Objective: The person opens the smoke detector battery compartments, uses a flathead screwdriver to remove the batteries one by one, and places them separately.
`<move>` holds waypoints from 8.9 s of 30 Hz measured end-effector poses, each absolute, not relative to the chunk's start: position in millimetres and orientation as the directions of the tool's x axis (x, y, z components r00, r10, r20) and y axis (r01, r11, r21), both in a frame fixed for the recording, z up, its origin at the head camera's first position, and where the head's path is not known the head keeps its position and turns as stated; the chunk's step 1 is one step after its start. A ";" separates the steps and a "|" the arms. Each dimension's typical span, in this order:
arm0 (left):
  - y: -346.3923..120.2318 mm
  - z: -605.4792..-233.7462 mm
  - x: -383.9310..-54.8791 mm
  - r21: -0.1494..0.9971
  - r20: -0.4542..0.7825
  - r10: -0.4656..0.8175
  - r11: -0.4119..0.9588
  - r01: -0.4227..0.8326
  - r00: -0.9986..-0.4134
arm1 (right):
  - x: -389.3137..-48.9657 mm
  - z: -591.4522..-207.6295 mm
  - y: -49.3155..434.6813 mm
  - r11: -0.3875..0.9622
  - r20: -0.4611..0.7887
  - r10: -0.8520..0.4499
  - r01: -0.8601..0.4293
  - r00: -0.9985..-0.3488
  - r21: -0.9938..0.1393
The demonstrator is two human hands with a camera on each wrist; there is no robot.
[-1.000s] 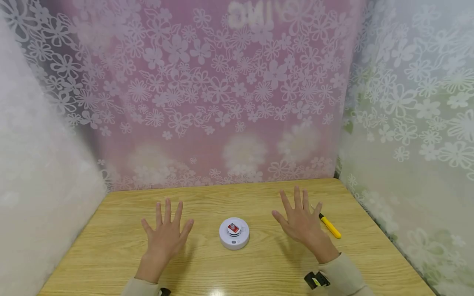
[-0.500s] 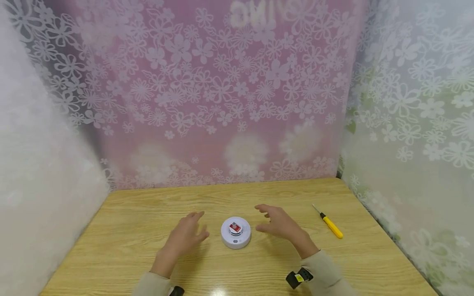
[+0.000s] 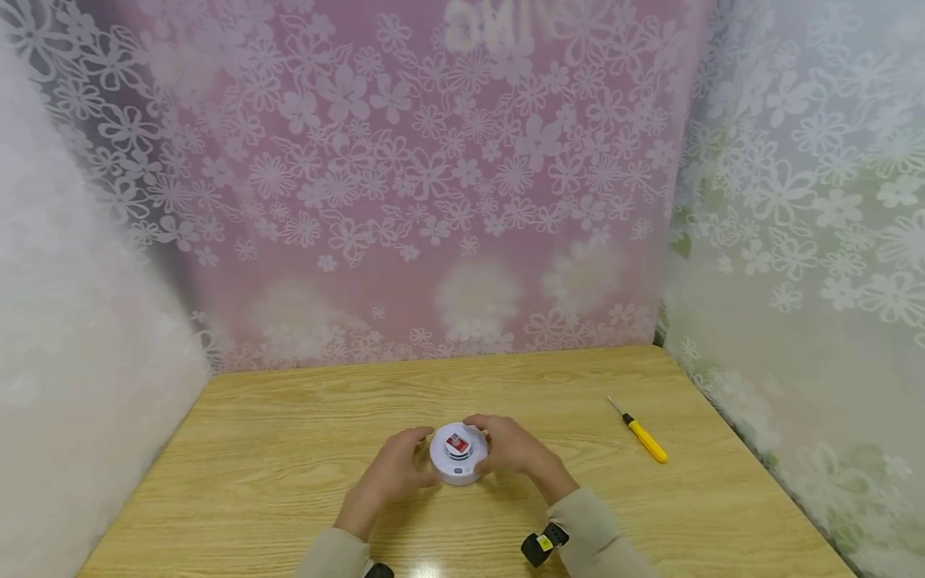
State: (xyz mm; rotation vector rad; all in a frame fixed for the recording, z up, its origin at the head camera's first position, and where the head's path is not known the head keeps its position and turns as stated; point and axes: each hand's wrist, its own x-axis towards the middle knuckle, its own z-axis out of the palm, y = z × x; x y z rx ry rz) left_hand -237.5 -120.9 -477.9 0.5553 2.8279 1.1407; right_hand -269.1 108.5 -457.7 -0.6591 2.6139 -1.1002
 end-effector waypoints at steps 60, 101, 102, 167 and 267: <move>-123.4 -478.5 -245.8 0.729 0.097 0.494 0.556 0.400 -0.864 | -262.6 -460.5 107.5 0.663 -0.058 -0.663 -0.549 -0.747 -0.509; -130.8 -470.8 -250.3 0.804 0.122 0.421 0.489 0.338 -0.899 | -276.0 -467.8 116.6 0.491 0.105 -0.605 -0.473 -0.790 -0.731; -130.7 -470.5 -250.0 0.817 0.125 0.427 0.468 0.337 -0.895 | -276.1 -467.8 116.7 0.483 0.112 -0.600 -0.470 -0.792 -0.739; -119.5 -481.9 -244.2 0.919 -0.077 0.270 0.392 0.037 -0.960 | -276.2 -474.1 116.8 0.536 -0.003 -0.607 -0.407 -0.795 -0.740; -134.8 -478.8 -247.3 0.968 -0.172 0.451 0.244 -0.065 -0.875 | -267.1 -464.5 97.2 0.575 0.129 -0.718 -0.688 -0.684 -0.443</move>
